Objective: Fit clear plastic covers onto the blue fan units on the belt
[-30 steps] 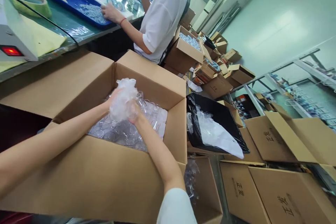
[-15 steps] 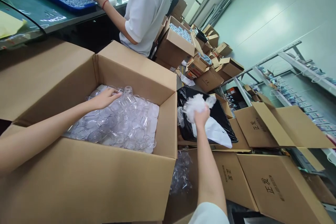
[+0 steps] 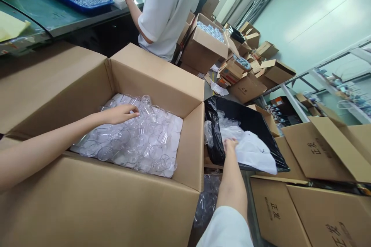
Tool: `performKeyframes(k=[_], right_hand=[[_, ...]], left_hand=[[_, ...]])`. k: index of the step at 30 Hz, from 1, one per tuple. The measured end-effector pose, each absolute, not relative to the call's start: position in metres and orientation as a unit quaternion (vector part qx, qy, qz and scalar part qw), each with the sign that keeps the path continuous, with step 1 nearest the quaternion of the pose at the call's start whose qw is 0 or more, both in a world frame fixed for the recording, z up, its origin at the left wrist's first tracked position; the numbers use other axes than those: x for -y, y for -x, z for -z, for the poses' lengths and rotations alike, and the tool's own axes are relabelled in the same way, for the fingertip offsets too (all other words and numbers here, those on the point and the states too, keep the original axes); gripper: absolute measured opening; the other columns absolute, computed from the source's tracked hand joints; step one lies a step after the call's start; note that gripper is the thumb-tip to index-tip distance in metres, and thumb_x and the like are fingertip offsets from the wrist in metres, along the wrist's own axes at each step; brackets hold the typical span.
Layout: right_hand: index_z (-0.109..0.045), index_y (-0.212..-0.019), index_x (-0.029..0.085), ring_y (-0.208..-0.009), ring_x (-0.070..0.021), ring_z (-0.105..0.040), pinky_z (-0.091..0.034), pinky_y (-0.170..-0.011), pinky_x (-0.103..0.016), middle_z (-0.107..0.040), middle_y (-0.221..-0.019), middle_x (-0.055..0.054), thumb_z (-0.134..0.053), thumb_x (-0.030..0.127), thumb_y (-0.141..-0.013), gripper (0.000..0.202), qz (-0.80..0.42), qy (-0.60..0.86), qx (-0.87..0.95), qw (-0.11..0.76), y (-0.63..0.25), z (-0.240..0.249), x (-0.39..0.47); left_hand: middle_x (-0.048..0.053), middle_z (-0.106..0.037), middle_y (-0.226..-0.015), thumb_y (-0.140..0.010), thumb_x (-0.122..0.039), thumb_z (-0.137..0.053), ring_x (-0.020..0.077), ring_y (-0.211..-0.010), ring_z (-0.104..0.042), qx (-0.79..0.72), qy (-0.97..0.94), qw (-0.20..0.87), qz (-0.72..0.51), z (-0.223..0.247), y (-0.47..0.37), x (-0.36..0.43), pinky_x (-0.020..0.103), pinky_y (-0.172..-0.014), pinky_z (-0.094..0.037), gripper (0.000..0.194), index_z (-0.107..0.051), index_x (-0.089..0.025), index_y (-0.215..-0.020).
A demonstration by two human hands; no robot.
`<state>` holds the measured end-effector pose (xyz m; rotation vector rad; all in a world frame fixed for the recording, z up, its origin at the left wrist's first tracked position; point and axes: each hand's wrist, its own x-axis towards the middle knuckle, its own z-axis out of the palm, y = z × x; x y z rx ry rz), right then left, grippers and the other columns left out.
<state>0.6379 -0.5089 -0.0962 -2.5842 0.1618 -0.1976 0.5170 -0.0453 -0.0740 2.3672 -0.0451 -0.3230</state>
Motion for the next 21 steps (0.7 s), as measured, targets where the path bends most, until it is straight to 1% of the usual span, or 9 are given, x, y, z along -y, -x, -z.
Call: performKeyframes(k=[4, 6, 9, 10, 12, 14, 16, 18, 21], right_hand=[[-0.055, -0.119, 0.018, -0.112, -0.0242, -0.053, -0.045, -0.094, -0.049, -0.053, -0.126, -0.009, -0.058, 0.032, -0.089, 0.033, 0.144, 0.943, -0.209, 0.217, -0.639, 0.091, 0.511], [-0.054, -0.12, 0.021, -0.123, -0.032, -0.043, -0.038, -0.098, -0.056, -0.046, -0.133, -0.013, -0.056, 0.029, -0.088, 0.033, 0.189, 0.931, -0.234, 0.209, -0.642, 0.071, 0.508], [-0.051, -0.125, 0.026, -0.135, -0.0422, -0.025, -0.026, -0.101, -0.061, -0.033, -0.141, -0.021, -0.041, 0.025, -0.091, 0.036, 0.254, 0.926, -0.18, 0.213, -0.649, 0.028, 0.49], [-0.052, -0.124, 0.026, -0.136, -0.0423, -0.024, -0.024, -0.102, -0.059, -0.034, -0.14, -0.022, -0.037, 0.025, -0.091, 0.036, 0.256, 0.932, -0.134, 0.217, -0.651, 0.016, 0.477], [-0.058, -0.116, 0.024, -0.13, -0.0391, -0.038, -0.029, -0.103, -0.053, -0.048, -0.13, -0.02, -0.039, 0.029, -0.09, 0.033, 0.204, 0.951, -0.003, 0.233, -0.648, 0.006, 0.438], [-0.064, -0.102, 0.023, -0.112, -0.033, -0.056, -0.042, -0.097, -0.045, -0.062, -0.113, -0.014, -0.049, 0.038, -0.082, 0.029, 0.098, 0.95, 0.147, 0.256, -0.633, 0.022, 0.382], [-0.066, -0.095, 0.022, -0.1, -0.0297, -0.064, -0.05, -0.091, -0.043, -0.068, -0.103, -0.009, -0.058, 0.046, -0.07, 0.036, -0.004, 0.919, 0.281, 0.277, -0.604, 0.058, 0.321], [-0.063, -0.104, 0.016, -0.104, -0.0345, -0.062, -0.05, -0.092, -0.049, -0.066, -0.111, -0.014, -0.059, 0.055, -0.063, 0.056, -0.057, 0.878, 0.373, 0.295, -0.565, 0.1, 0.27], [-0.054, -0.117, 0.006, -0.116, -0.0484, -0.051, -0.045, -0.091, -0.063, -0.058, -0.119, -0.027, -0.045, 0.074, -0.061, 0.089, -0.068, 0.872, 0.397, 0.279, -0.521, 0.149, 0.222]], left_hand=[[0.009, -0.069, -0.093, -0.081, -0.048, -0.049, 0.0233, -0.085, -0.061, 0.015, -0.908, 0.405, 0.111, 0.075, -0.512, 0.049, 0.031, -0.076, -0.044, 0.036, -0.062, -0.015, -0.087], [0.007, -0.069, -0.084, -0.078, -0.044, -0.054, 0.0208, -0.078, -0.061, 0.005, -0.899, 0.43, 0.088, 0.075, -0.511, 0.049, 0.029, -0.072, -0.044, 0.03, -0.063, -0.016, -0.08], [0.004, -0.066, -0.078, -0.077, -0.04, -0.057, 0.0187, -0.075, -0.059, -0.014, -0.882, 0.47, 0.026, 0.068, -0.513, 0.047, 0.028, -0.071, -0.043, 0.025, -0.061, -0.016, -0.073], [0.004, -0.065, -0.078, -0.079, -0.039, -0.054, 0.0182, -0.076, -0.058, -0.026, -0.875, 0.483, -0.004, 0.063, -0.512, 0.046, 0.028, -0.072, -0.043, 0.025, -0.06, -0.016, -0.072], [0.004, -0.061, -0.077, -0.086, -0.037, -0.042, 0.0172, -0.077, -0.055, -0.06, -0.858, 0.505, -0.071, 0.047, -0.504, 0.043, 0.028, -0.072, -0.041, 0.03, -0.055, -0.016, -0.07], [0.003, -0.057, -0.073, -0.091, -0.034, -0.028, 0.0156, -0.073, -0.052, -0.101, -0.839, 0.518, -0.134, 0.027, -0.479, 0.041, 0.027, -0.069, -0.041, 0.037, -0.05, -0.016, -0.068], [0.001, -0.051, -0.066, -0.093, -0.033, -0.023, 0.0134, -0.066, -0.049, -0.13, -0.827, 0.517, -0.18, 0.006, -0.431, 0.038, 0.025, -0.064, -0.04, 0.039, -0.045, -0.017, -0.064], [-0.001, -0.048, -0.059, -0.092, -0.034, -0.03, 0.0112, -0.06, -0.048, -0.144, -0.828, 0.502, -0.205, -0.013, -0.366, 0.037, 0.022, -0.06, -0.04, 0.038, -0.042, -0.017, -0.06], [0.0, -0.052, -0.058, -0.093, -0.032, -0.035, 0.0099, -0.058, -0.05, -0.073, -0.832, 0.521, -0.175, -0.032, -0.261, 0.038, 0.02, -0.058, -0.04, 0.038, -0.047, -0.016, -0.06]])
